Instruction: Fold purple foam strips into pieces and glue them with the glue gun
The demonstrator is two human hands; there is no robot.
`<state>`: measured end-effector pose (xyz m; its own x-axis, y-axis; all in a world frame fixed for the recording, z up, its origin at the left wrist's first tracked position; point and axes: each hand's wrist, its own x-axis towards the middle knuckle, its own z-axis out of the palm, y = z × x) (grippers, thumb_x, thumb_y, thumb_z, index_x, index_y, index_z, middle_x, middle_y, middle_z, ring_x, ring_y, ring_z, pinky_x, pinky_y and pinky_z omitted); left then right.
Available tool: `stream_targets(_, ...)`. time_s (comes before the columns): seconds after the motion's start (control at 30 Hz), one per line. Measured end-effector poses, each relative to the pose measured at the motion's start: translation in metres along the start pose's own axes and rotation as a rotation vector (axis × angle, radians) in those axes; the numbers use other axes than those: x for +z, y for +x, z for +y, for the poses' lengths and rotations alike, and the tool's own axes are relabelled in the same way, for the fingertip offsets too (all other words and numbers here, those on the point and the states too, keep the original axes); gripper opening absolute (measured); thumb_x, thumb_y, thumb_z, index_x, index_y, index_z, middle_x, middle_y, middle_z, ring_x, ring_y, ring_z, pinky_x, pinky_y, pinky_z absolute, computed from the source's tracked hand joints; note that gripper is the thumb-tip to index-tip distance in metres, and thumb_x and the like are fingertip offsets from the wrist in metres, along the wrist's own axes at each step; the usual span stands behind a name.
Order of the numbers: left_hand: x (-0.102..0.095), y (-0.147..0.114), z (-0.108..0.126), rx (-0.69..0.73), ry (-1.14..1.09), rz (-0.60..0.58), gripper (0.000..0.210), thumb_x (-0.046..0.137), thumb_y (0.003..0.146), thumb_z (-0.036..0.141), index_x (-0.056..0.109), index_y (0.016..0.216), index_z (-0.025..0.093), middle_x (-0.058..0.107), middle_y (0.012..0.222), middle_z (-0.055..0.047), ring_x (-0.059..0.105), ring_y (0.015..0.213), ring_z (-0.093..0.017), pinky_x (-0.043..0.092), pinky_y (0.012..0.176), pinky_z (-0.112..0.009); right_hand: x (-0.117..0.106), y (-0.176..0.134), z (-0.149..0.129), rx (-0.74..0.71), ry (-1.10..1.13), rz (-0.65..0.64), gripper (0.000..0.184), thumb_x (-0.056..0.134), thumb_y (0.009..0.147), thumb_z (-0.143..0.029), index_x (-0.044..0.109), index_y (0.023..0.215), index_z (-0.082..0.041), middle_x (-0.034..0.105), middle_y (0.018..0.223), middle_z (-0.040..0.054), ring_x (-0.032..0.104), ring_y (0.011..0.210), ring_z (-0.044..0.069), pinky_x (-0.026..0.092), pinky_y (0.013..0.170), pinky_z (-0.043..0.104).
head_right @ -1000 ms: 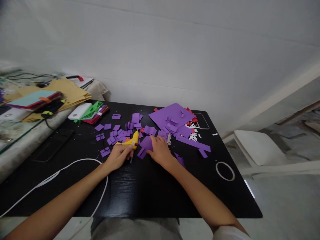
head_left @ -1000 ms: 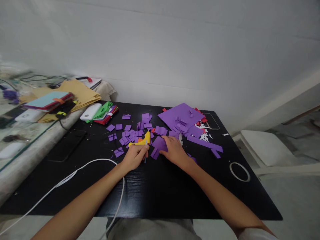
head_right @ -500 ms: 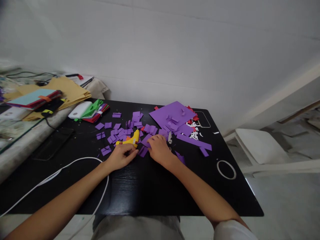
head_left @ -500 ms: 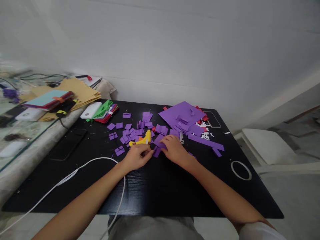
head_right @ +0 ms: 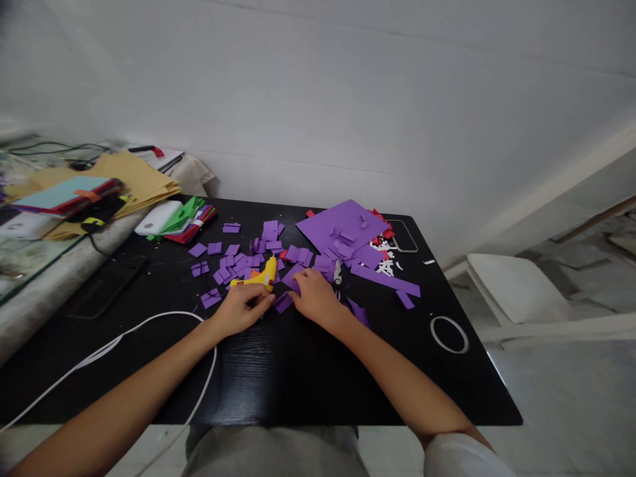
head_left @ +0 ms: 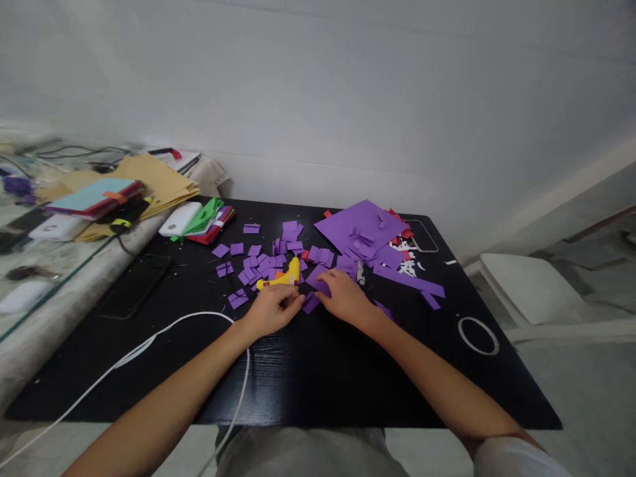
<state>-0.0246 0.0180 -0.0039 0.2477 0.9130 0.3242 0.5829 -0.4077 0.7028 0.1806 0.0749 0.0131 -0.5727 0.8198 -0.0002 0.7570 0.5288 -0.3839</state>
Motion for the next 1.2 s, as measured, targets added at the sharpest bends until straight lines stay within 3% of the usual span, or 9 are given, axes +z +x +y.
stream_targets(0.1,0.001,0.001,0.0,-0.013,0.0,-0.004,0.036,0.053,0.094,0.034,0.053,0.061,0.019,0.051,0.057,0.001,0.046,0.056,-0.013,0.035,0.058,-0.026,0.002,0.002,0.003,0.105,-0.106,0.023,0.042,0.071,0.088,-0.027,0.061,0.126,-0.011,0.063,0.125,0.0207,0.058,0.118,0.034,0.046,0.098,0.046)
stream_targets(0.3,0.002,0.0,-0.003,-0.016,0.005,-0.003,0.036,0.054,0.094,0.032,0.051,0.061,0.019,0.051,0.057,0.002,0.047,0.056,-0.012,0.035,0.058,-0.025,0.002,0.004,0.001,0.109,-0.164,0.013,0.045,0.074,0.086,-0.026,0.058,0.125,-0.01,0.064,0.118,0.0218,0.059,0.112,0.036,0.046,0.095,0.048)
stream_targets(0.47,0.001,0.0,-0.004,0.007,0.015,0.009,0.036,0.054,0.095,0.031,0.051,0.062,0.019,0.049,0.057,0.002,0.047,0.056,-0.012,0.034,0.057,-0.025,-0.001,0.009,0.003,0.131,-0.13,0.047,0.057,0.078,0.082,-0.025,0.055,0.132,-0.01,0.064,0.116,0.0208,0.06,0.107,0.035,0.046,0.094,0.047)
stream_targets(0.53,0.0,0.0,-0.003,0.018,0.014,0.016,0.036,0.054,0.095,0.031,0.051,0.062,0.019,0.049,0.057,0.003,0.046,0.055,-0.011,0.034,0.057,-0.024,-0.002,0.013,0.006,0.126,-0.065,0.06,0.047,0.076,0.081,-0.021,0.06,0.125,-0.013,0.066,0.111,0.0162,0.06,0.105,0.032,0.046,0.093,0.045)
stream_targets(0.67,-0.002,0.0,-0.002,0.018,0.014,0.018,0.036,0.054,0.095,0.031,0.051,0.062,0.019,0.049,0.056,0.003,0.045,0.054,-0.011,0.034,0.055,-0.024,-0.009,0.02,0.014,0.115,0.036,0.031,0.009,0.065,0.089,-0.017,0.071,0.094,-0.017,0.068,0.095,0.0107,0.062,0.094,0.026,0.046,0.088,0.04)
stream_targets(0.93,-0.002,0.0,-0.003,0.032,0.039,0.033,0.034,0.055,0.095,0.03,0.053,0.063,0.018,0.052,0.058,0.003,0.047,0.055,-0.011,0.035,0.058,-0.024,-0.048,0.021,0.019,0.111,0.22,0.211,0.008,0.061,0.088,-0.023,0.066,0.085,-0.018,0.066,0.087,0.0058,0.06,0.084,0.021,0.044,0.078,0.034)
stream_targets(1.1,-0.002,0.0,-0.003,0.055,0.048,0.032,0.035,0.054,0.095,0.027,0.052,0.062,0.018,0.05,0.057,0.003,0.046,0.055,-0.01,0.034,0.057,-0.023,-0.078,0.014,0.014,0.054,0.389,0.265,0.022,0.059,0.088,-0.033,0.054,0.071,-0.02,0.058,0.071,0.0007,0.055,0.07,0.018,0.043,0.069,0.031)
stream_targets(1.2,-0.001,0.001,-0.004,0.05,0.039,0.033,0.035,0.055,0.095,0.027,0.053,0.062,0.017,0.05,0.057,0.003,0.046,0.055,-0.01,0.034,0.057,-0.023,-0.09,0.008,0.01,0.074,0.505,0.312,0.021,0.061,0.088,-0.036,0.057,0.076,-0.02,0.061,0.076,0.0014,0.057,0.072,0.018,0.046,0.07,0.032)
